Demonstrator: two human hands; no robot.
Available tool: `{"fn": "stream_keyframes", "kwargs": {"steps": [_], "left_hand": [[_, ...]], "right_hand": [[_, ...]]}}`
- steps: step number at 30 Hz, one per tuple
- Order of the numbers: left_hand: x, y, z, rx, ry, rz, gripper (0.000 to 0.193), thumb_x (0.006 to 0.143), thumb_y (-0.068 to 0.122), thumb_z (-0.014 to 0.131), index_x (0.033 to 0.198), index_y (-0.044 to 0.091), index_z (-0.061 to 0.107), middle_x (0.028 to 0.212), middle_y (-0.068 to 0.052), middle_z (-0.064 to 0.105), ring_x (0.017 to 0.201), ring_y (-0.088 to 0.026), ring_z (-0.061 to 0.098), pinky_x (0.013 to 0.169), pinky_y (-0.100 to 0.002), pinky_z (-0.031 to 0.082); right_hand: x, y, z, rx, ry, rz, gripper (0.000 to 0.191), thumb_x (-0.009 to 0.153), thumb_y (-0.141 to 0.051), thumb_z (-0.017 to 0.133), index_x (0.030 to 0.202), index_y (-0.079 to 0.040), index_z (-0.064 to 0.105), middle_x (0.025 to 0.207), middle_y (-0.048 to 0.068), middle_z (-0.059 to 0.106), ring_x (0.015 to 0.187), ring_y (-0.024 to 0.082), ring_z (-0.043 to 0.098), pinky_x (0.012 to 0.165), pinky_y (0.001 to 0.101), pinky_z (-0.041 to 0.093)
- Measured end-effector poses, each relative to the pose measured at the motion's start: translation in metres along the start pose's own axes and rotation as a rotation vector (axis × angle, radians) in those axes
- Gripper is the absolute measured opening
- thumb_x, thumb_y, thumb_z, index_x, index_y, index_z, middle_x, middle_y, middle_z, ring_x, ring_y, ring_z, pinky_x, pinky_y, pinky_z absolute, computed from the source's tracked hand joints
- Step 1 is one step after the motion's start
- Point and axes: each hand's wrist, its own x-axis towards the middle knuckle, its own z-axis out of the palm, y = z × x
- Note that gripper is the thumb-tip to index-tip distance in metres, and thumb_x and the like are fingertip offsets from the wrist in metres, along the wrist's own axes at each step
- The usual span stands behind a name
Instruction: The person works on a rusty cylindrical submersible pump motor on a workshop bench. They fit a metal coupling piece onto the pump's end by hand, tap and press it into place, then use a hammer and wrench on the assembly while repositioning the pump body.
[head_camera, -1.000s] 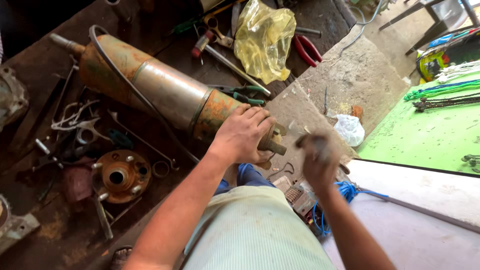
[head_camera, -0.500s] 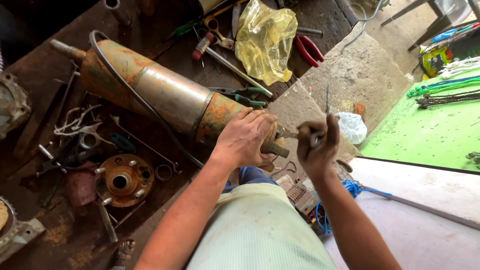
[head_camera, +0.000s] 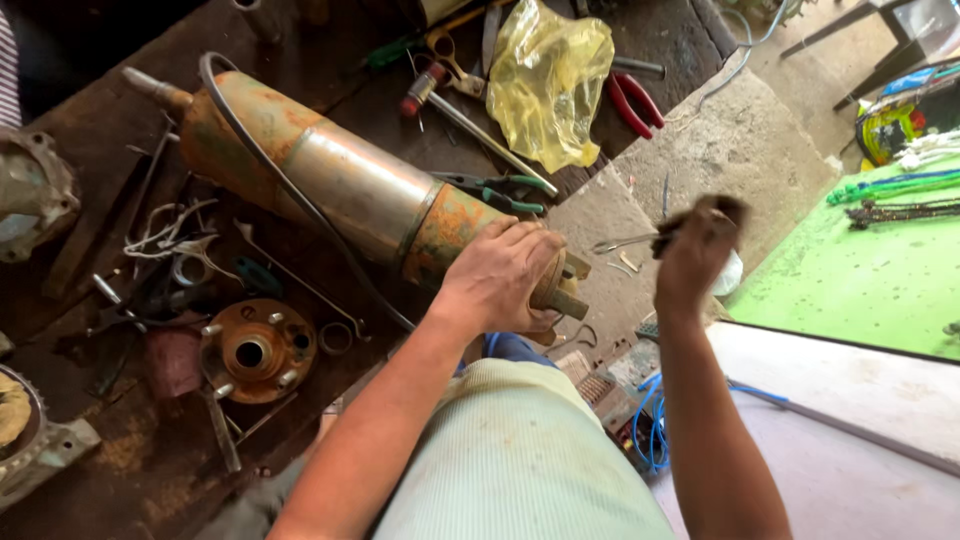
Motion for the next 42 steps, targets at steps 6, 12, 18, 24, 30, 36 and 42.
{"fn": "stream_keyframes", "kwargs": {"steps": [6,12,18,24,30,36,42], "left_hand": [[-0.003,-0.002,0.007,0.083,0.029,0.025,0.097,0.058,0.057,0.087,0.134,0.006,0.052,0.136,-0.010,0.059,0.133,-0.026,0.051,0.117,-0.045,0.031],[-0.034,0.025,0.035,0.326,0.180,0.202,0.034,0.103,0.031,0.070,0.128,0.010,0.059,0.127,-0.008,0.057,0.129,-0.025,0.050,0.125,-0.051,0.030],[-0.037,0.032,0.071,0.553,0.281,0.387,0.030,0.100,0.030,0.054,0.121,0.012,0.066,0.131,-0.006,0.061,0.133,-0.023,0.054,0.123,-0.045,0.029],[-0.036,0.031,0.095,0.643,0.403,0.341,0.018,0.105,0.033,0.051,0.107,0.019,0.063,0.139,-0.003,0.061,0.134,-0.019,0.053,0.107,-0.036,0.031],[-0.036,0.028,0.097,0.628,0.396,0.349,0.015,0.104,0.033,0.051,0.104,0.022,0.061,0.140,-0.001,0.061,0.134,-0.018,0.053,0.106,-0.035,0.032],[-0.038,0.031,0.096,0.634,0.397,0.314,0.014,0.105,0.033,0.050,0.105,0.021,0.058,0.141,0.001,0.059,0.137,-0.016,0.051,0.110,-0.035,0.031],[-0.042,0.033,0.098,0.666,0.361,0.299,0.016,0.104,0.032,0.048,0.108,0.020,0.059,0.140,0.000,0.059,0.137,-0.015,0.050,0.109,-0.036,0.031]], "right_hand": [[-0.089,-0.006,-0.021,0.005,-0.333,-0.676,0.026,0.111,0.004,0.055,0.130,-0.007,0.043,0.101,0.012,0.062,0.086,0.018,0.067,0.075,0.0349,0.062],[-0.108,-0.012,-0.013,-0.486,-0.423,-0.882,0.038,0.091,-0.002,0.076,0.117,-0.010,0.049,0.106,0.018,0.070,0.092,0.028,0.071,0.077,0.0363,0.059],[-0.083,-0.008,-0.020,-0.485,-0.409,-0.848,0.034,0.095,-0.003,0.073,0.118,-0.004,0.048,0.103,0.016,0.072,0.086,0.026,0.074,0.073,0.0341,0.059],[-0.006,0.021,0.005,-0.470,-0.286,-0.425,0.014,0.119,-0.018,0.051,0.114,-0.005,0.051,0.079,0.011,0.061,0.060,0.014,0.060,0.052,0.0300,0.047],[0.060,0.040,0.053,-0.207,-0.569,0.459,0.021,0.108,-0.028,0.046,0.110,-0.008,0.046,0.074,0.008,0.064,0.047,0.013,0.044,0.039,0.0269,0.035],[0.003,-0.009,-0.004,-0.037,-0.184,-0.268,0.010,0.121,-0.013,0.048,0.117,-0.005,0.042,0.085,0.010,0.062,0.067,0.017,0.061,0.054,0.0304,0.047],[-0.088,-0.020,-0.011,-0.363,-0.346,-0.713,0.021,0.104,0.002,0.062,0.116,-0.004,0.045,0.091,0.015,0.070,0.079,0.022,0.073,0.068,0.0311,0.059]]}}
